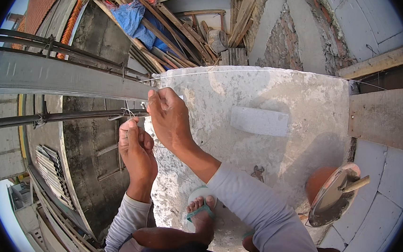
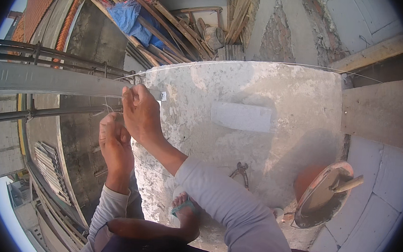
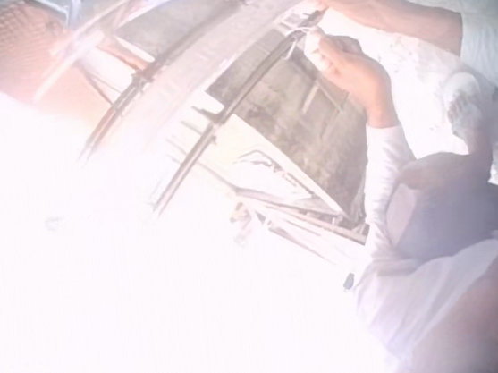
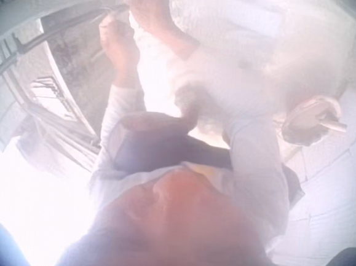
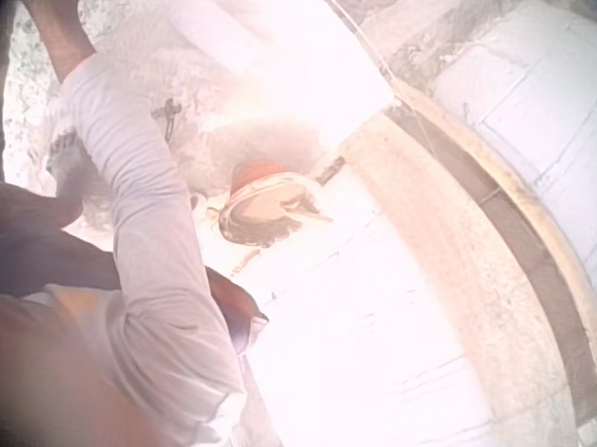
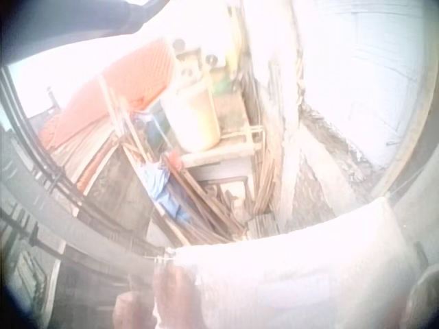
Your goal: The person secures a thin wire to a metal scaffolding pole using pliers, then measures the pole with a tape measure. The person is working on a rooftop construction site.
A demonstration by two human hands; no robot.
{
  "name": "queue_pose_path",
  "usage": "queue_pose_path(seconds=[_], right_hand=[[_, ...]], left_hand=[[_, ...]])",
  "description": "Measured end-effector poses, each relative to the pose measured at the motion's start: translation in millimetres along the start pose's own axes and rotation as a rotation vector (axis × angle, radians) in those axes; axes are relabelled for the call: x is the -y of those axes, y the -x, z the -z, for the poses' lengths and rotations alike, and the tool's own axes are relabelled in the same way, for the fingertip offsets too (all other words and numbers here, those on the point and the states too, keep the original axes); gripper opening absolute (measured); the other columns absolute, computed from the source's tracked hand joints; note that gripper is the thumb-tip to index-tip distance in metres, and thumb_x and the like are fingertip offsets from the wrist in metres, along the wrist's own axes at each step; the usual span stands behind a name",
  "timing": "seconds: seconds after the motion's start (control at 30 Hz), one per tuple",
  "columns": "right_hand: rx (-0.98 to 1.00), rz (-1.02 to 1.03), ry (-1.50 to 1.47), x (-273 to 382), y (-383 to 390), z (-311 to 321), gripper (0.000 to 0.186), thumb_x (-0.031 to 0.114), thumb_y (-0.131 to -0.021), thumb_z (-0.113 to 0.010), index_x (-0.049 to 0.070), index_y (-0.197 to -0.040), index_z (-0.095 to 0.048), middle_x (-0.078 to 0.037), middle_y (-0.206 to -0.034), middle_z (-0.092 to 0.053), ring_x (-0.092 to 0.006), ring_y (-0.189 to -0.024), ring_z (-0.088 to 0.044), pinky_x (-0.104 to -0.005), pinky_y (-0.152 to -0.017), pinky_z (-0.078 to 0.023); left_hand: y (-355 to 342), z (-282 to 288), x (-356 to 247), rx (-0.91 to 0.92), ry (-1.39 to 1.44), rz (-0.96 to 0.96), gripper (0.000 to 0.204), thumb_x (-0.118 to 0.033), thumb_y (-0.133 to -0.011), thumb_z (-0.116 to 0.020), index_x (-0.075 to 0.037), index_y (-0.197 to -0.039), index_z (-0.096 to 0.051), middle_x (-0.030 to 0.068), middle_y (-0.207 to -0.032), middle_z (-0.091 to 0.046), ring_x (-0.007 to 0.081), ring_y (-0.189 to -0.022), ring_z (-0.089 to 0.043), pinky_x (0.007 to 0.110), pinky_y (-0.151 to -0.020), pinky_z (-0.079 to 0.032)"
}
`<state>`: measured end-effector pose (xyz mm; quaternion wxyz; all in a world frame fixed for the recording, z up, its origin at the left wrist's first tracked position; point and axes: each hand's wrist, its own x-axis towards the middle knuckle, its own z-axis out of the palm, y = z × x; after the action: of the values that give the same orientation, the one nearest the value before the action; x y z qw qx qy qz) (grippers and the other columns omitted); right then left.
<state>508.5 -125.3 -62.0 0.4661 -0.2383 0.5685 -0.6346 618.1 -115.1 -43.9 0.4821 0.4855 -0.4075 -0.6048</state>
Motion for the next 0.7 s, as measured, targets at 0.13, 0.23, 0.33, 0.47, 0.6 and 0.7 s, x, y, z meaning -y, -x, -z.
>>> queue_pose_path(seconds=[0.13, 0.23, 0.33, 0.47, 0.6, 0.7], right_hand=[[0.198, 0.032, 0.177, 2.2, 8.0, -6.4, 0.04, 0.032, -0.105, -0.058, -0.005, -0.091, -0.064, -0.02, -0.081, -0.069, -0.026, -0.071, -0.066, -0.0398, -0.07, -0.051], [0.314, 0.025, 0.298, 23.8, 6.7, -2.0, 0.036, 0.029, -0.102, -0.061, -0.004, -0.09, -0.068, -0.021, -0.078, -0.068, -0.0287, -0.068, -0.063, -0.0412, -0.07, -0.051], [0.246, 0.169, 0.229, 6.9, 0.8, -3.8, 0.029, 0.026, -0.099, -0.061, -0.001, -0.098, -0.072, -0.02, -0.087, -0.072, -0.0311, -0.076, -0.07, -0.041, -0.076, -0.054], [0.226, 0.06, 0.452, 27.8, 3.9, 4.1, 0.026, 0.021, -0.101, -0.056, 0.0, -0.103, -0.072, -0.017, -0.093, -0.075, -0.0287, -0.082, -0.073, -0.0394, -0.08, -0.055], [0.246, -0.048, 0.464, 52.9, 5.7, 3.9, 0.027, 0.022, -0.102, -0.054, 0.001, -0.108, -0.07, -0.011, -0.086, -0.073, -0.02, -0.077, -0.071, -0.0359, -0.078, -0.056], [0.227, 0.029, 0.572, 44.8, -0.7, 6.9, 0.032, 0.029, -0.103, -0.058, 0.0, -0.108, -0.07, -0.013, -0.085, -0.071, -0.0233, -0.077, -0.068, -0.0375, -0.078, -0.054]], left_hand=[[3.4, 2.6, 5.0, 0.112, 0.057, 0.042, 0.026, -0.019, -0.112, -0.045, -0.003, -0.127, -0.058, 0.0092, -0.123, -0.066, 0.0155, -0.11, -0.066, 0.029, -0.093, -0.056], [14.1, -17.7, 4.9, 0.068, 0.143, 0.048, 0.024, -0.017, -0.111, -0.049, -0.001, -0.127, -0.058, 0.007, -0.118, -0.067, 0.0123, -0.108, -0.065, 0.026, -0.092, -0.053], [13.9, -14.5, 5.5, 0.1, 0.126, 0.111, 0.027, -0.015, -0.11, -0.049, 0.0, -0.13, -0.06, 0.0064, -0.122, -0.065, 0.0127, -0.11, -0.064, 0.028, -0.093, -0.051], [11.7, -2.7, 5.1, 0.034, 0.198, 0.172, 0.027, -0.018, -0.109, -0.051, 0.0, -0.125, -0.064, 0.0053, -0.119, -0.067, 0.0125, -0.107, -0.064, 0.029, -0.092, -0.05], [-15.5, 22.3, 26.8, 0.026, -0.141, -0.139, 0.029, -0.023, -0.108, -0.057, -0.001, -0.125, -0.064, 0.0054, -0.105, -0.067, 0.0102, -0.092, -0.063, 0.028, -0.085, -0.052], [-23.5, 0.4, 15.0, -0.073, -0.206, -0.288, 0.036, -0.019, -0.106, -0.061, 0.001, -0.136, -0.06, 0.0035, -0.092, -0.067, 0.008, -0.084, -0.063, 0.026, -0.073, -0.053]])
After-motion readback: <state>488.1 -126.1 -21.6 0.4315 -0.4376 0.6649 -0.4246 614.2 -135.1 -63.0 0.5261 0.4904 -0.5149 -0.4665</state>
